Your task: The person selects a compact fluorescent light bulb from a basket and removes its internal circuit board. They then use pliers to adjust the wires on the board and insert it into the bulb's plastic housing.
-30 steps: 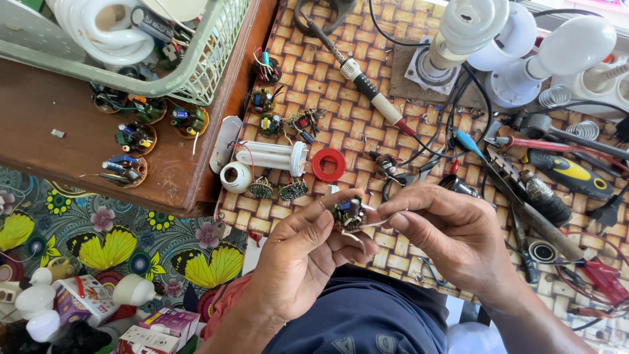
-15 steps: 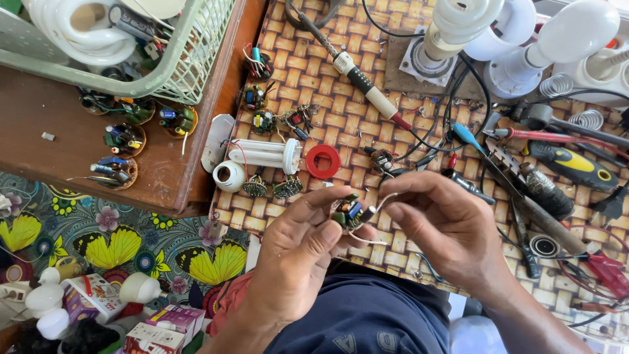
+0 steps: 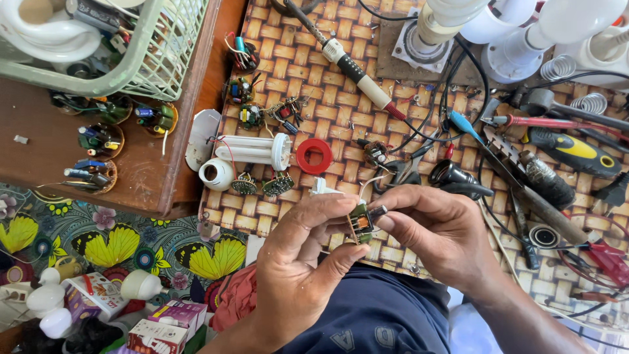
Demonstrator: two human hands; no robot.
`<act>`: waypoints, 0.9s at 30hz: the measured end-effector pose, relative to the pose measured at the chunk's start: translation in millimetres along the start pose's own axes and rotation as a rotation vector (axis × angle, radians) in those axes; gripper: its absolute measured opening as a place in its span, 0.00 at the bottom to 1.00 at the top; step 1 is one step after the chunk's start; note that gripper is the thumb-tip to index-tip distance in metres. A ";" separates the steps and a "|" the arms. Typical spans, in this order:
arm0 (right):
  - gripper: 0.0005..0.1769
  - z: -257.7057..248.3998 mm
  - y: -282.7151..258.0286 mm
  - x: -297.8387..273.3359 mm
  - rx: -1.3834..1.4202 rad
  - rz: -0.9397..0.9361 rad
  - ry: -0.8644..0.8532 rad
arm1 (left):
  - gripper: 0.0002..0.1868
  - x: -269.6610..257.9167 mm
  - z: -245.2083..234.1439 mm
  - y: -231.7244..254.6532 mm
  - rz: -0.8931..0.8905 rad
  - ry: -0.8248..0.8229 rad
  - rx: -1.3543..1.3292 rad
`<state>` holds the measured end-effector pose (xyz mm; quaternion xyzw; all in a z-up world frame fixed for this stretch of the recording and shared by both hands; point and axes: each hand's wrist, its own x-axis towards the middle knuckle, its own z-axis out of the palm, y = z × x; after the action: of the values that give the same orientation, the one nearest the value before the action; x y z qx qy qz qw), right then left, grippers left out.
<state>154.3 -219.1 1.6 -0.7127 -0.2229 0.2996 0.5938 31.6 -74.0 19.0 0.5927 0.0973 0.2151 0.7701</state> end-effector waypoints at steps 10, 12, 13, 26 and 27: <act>0.10 0.7 14.0 1.8 0.259 0.008 -0.087 | 0.18 1.1 -3.9 -2.0 0.209 -0.018 0.506; 0.11 1.0 15.3 1.4 0.356 0.009 -0.112 | 0.17 1.6 -4.2 -2.4 0.234 -0.019 0.572; 0.11 0.6 16.1 1.1 0.302 -0.013 -0.097 | 0.16 2.5 -3.4 -1.4 0.242 -0.021 0.573; 0.08 -1.0 10.8 10.5 -0.017 0.066 0.089 | 0.14 6.6 -26.8 -7.1 0.240 0.111 0.844; 0.08 1.9 9.1 11.0 -0.019 0.064 0.087 | 0.14 6.6 -26.8 -9.0 0.241 0.114 0.844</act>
<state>160.6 -212.2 -9.3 -0.7373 -0.1768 0.2849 0.5864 28.6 -49.5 3.6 0.8495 0.1490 0.2774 0.4233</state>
